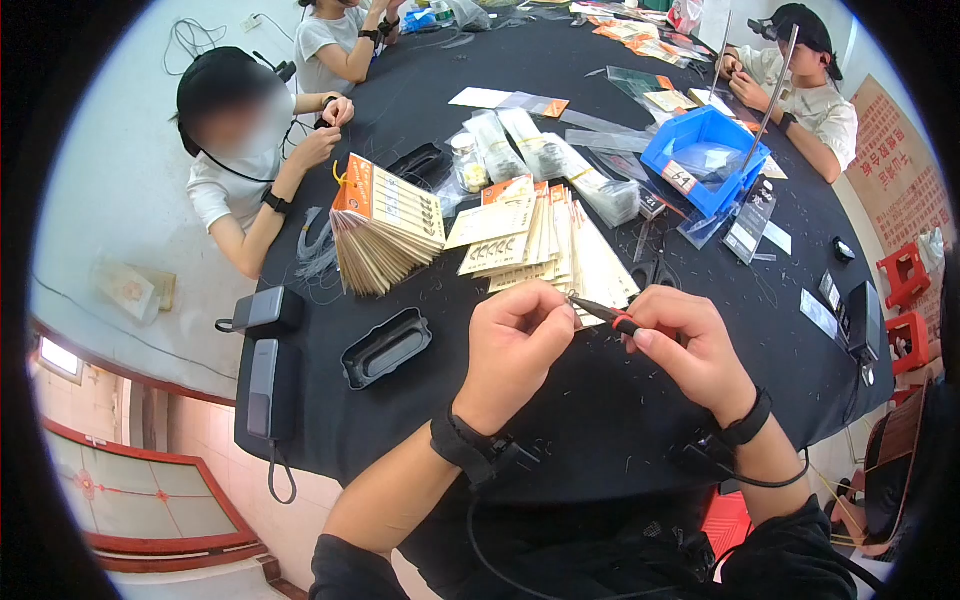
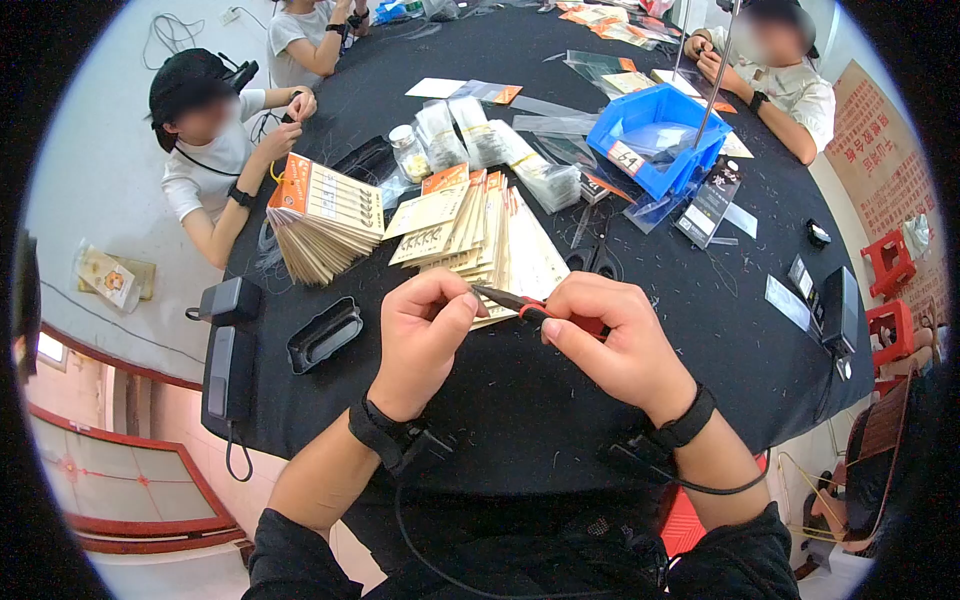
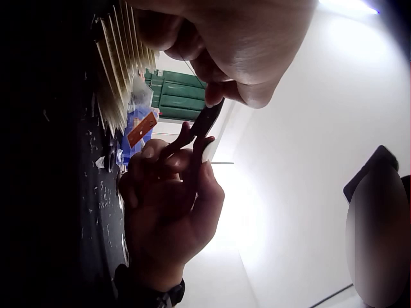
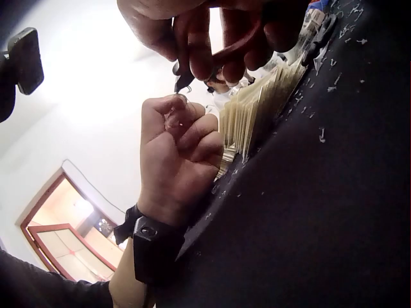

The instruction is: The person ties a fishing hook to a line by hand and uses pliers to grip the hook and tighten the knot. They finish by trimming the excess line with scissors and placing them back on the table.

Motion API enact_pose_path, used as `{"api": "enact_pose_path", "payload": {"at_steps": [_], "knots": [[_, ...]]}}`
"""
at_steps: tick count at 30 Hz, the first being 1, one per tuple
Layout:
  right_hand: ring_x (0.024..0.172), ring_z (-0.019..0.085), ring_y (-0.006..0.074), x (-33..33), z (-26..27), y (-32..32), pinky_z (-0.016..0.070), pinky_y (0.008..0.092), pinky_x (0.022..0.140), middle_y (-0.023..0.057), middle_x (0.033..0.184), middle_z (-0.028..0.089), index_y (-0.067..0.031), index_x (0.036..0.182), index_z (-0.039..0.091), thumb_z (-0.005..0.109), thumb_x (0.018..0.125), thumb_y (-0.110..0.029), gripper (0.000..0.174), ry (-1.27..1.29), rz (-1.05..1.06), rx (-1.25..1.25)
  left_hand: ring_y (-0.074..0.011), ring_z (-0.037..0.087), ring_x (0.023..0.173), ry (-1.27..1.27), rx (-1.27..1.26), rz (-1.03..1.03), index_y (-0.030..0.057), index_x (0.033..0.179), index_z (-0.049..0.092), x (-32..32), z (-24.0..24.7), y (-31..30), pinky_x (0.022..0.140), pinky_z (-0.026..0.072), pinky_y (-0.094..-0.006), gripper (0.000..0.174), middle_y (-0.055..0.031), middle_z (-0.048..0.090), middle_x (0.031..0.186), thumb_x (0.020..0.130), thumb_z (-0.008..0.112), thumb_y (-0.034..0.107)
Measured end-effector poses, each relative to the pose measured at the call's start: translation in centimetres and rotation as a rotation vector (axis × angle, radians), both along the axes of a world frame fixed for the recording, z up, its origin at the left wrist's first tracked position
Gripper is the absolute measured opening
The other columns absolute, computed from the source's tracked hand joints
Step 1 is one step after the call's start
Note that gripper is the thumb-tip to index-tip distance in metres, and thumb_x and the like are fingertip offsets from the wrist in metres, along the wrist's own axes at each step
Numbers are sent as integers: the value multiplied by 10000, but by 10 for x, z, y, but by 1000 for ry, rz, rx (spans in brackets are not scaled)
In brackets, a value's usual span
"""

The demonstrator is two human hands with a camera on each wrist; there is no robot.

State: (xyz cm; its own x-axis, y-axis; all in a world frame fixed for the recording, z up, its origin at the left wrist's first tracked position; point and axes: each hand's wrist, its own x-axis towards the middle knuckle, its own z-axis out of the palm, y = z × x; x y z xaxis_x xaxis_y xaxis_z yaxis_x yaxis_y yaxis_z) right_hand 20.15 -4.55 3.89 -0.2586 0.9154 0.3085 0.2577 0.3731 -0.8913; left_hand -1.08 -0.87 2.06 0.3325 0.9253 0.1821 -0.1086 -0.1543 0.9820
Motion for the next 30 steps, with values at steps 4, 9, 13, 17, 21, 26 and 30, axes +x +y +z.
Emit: {"api": "enact_pose_path", "payload": {"at_steps": [4,9,13,17,21,26,30], "knots": [[594,502,90,-2,0,-5,372,231,530,25,691,584,-1,778,605,572,876,-156,185,144,13,-225,-24,487,676,-50,2,-15,1,814,594,2,-4,1,608,387,-187,89,-4,612,784,871,566,64],[549,521,70,2,2,-5,367,189,454,25,686,607,-4,771,624,526,914,-199,261,318,72,-485,-24,469,662,-81,-25,-62,10,816,595,2,-1,1,596,369,-188,96,-5,611,783,869,568,84],[514,515,76,3,-3,-4,351,193,416,53,665,598,-4,754,619,514,912,-207,277,430,127,-538,-19,434,636,-103,-43,-81,14,817,596,3,-3,2,573,345,-188,90,4,599,770,862,573,90],[504,512,88,3,0,-4,338,204,394,70,660,590,-5,732,604,512,906,-213,287,483,143,-598,-14,389,600,-138,-65,-103,17,822,593,3,-5,4,542,311,-188,91,14,584,754,858,578,99],[500,512,100,3,0,-4,327,210,382,87,671,589,-11,721,596,523,898,-231,291,529,147,-654,-11,453,639,-166,-102,-118,-1,790,607,3,-3,4,570,359,-186,100,31,583,729,859,548,40],[499,510,107,3,-1,-4,327,215,381,103,680,589,-17,715,589,521,896,-253,305,580,167,-726,-18,474,671,-197,-135,-132,-1,800,606,2,-5,4,603,378,-189,93,21,598,757,859,543,35],[505,504,112,3,2,-4,324,221,391,108,679,584,-19,709,581,509,900,-271,325,581,173,-779,-28,491,685,-228,-130,-147,-1,797,600,3,-9,6,626,394,-194,90,13,602,763,857,540,30]]}}
